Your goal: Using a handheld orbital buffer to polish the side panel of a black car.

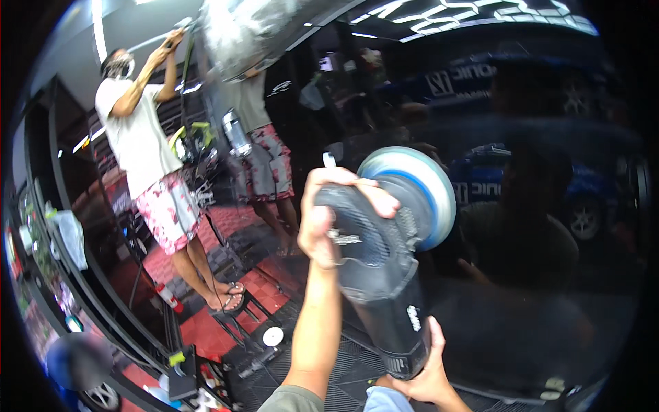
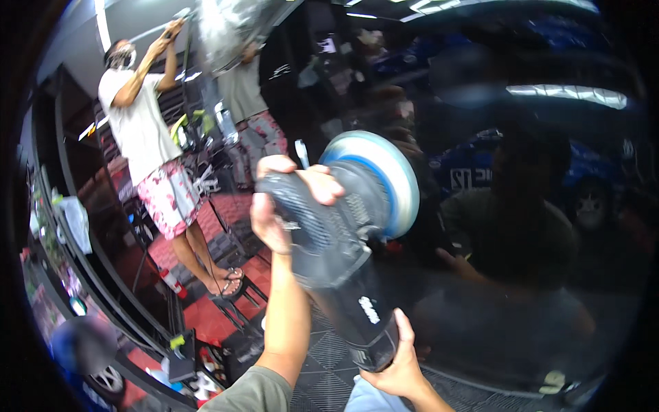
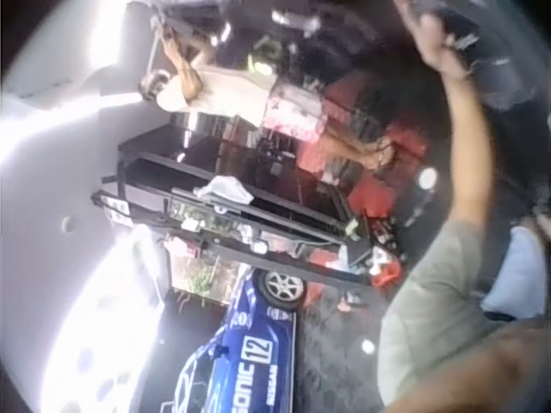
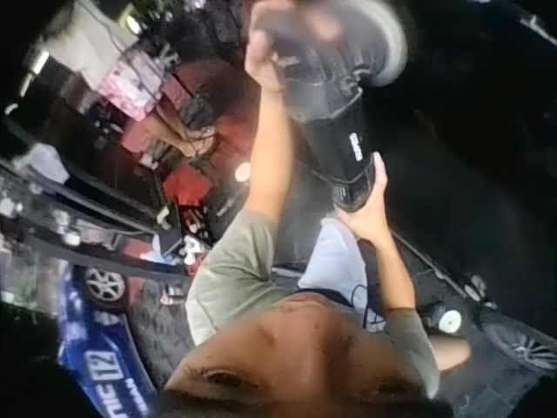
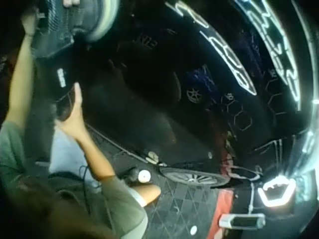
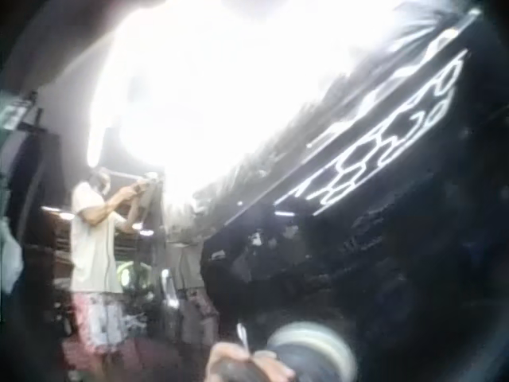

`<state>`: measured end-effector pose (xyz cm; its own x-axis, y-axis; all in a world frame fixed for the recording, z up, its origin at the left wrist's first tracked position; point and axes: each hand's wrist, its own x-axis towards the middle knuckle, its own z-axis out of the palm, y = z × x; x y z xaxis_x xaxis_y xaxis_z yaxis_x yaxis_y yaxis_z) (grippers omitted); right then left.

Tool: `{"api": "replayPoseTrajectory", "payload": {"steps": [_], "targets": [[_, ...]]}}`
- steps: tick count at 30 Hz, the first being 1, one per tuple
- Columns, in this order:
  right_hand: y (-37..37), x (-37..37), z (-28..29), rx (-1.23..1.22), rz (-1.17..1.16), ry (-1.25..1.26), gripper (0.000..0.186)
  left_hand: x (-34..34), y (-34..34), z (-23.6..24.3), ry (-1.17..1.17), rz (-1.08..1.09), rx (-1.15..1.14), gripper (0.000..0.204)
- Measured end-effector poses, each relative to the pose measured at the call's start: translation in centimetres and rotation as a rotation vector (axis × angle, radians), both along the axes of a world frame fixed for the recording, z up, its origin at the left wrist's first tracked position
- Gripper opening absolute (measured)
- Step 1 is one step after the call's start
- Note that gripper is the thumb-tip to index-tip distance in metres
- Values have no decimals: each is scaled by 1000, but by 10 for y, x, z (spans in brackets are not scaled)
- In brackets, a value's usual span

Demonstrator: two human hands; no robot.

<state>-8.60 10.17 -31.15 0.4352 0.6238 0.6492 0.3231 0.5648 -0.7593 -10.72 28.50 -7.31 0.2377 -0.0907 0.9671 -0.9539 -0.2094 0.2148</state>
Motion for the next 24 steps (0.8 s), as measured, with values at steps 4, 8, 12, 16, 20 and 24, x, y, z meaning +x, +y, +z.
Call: {"api": "replayPoseTrajectory", "payload": {"steps": [4, 8, 12, 16, 20, 24], "targets": [[-20, -1, -3, -166, -187, 58, 128, 1, -19, -5, 147, -265, -86, 42], [-37, 7, -9, -260, -452, -181, 136, 9, -46, 2, 86, -294, -109, 37], [-42, 1, -10, -274, -417, -44, 138, 11, -44, 9, 89, -401, -58, 39], [-23, 2, 10, -205, -418, -236, 127, 2, -18, 13, 160, -350, -142, 33], [3, 2, 20, -139, -273, -245, 135, -12, 19, 10, 136, -270, -198, 37], [4, 2, 15, -153, -4, -102, 126, -24, 35, -11, 64, -232, -261, 46]]}}
